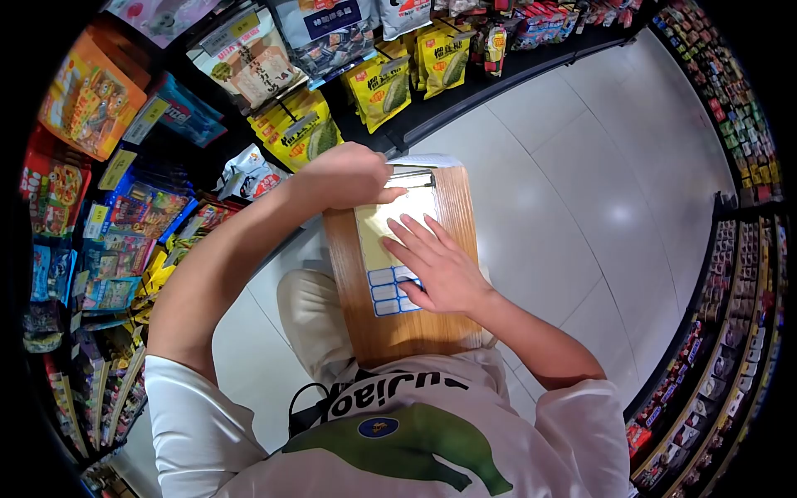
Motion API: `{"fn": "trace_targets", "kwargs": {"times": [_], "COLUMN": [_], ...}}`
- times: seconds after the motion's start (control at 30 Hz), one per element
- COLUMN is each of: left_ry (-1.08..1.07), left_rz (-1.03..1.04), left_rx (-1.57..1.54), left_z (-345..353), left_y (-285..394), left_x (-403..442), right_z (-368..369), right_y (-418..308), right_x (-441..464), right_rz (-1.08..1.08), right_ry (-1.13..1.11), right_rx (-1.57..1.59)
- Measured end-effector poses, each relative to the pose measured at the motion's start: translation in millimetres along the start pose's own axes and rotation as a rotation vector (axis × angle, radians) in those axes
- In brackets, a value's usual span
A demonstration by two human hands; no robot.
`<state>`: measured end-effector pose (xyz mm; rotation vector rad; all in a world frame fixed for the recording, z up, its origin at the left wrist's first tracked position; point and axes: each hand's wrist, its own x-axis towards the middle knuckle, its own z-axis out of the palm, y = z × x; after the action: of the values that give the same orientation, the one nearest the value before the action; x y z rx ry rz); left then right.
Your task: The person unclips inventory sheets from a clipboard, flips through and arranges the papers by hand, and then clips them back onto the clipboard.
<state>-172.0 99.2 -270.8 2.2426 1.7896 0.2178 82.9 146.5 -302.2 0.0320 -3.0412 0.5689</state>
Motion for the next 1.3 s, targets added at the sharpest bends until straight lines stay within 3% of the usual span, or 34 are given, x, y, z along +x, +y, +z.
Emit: {"fn": "trace_targets", "kwargs": {"times": [0.23,0.33,0.43,0.47,0.63,0.7,0.83,0.97,1.3], "left_ry": [0.034,0.035,0.049,0.081,0.039,0.046,-0.037,-0.147,-0.156], "left_rz": [0.036,0.038,0.057,0.089,0.048,0.035,-0.084,-0.129,-0.129], "left_rx": [0.038,0.069,0.09,0.105,0.113,0.076,-0.001,0.084,0.056], "left_z": [7,9,12,14,14,12,8,0,2], "left_y": [-9,-12,-16,-17,-16,-14,-11,-7,-15], "left_x": [2,3,2,1,-1,-4,-12,-13,-7], "right_z": [5,6,-5,-8,-21,-22,-20,-18,-20], "right_y": [16,31,44,53,76,84,90,94,95], "right_x": [-2,2,16,21,48,54,60,66,70], "right_rz": [0.004,0.104,0.276,0.247,0.136,0.104,0.009,-0.06,-0.096], "right_ry": [0.126,0.444,0.592,0.643,0.582,0.445,0.405,0.405,0.416], "right_rx": [0.08,0.121,0.178,0.167,0.191,0.301,0.228,0.147,0.038]}}
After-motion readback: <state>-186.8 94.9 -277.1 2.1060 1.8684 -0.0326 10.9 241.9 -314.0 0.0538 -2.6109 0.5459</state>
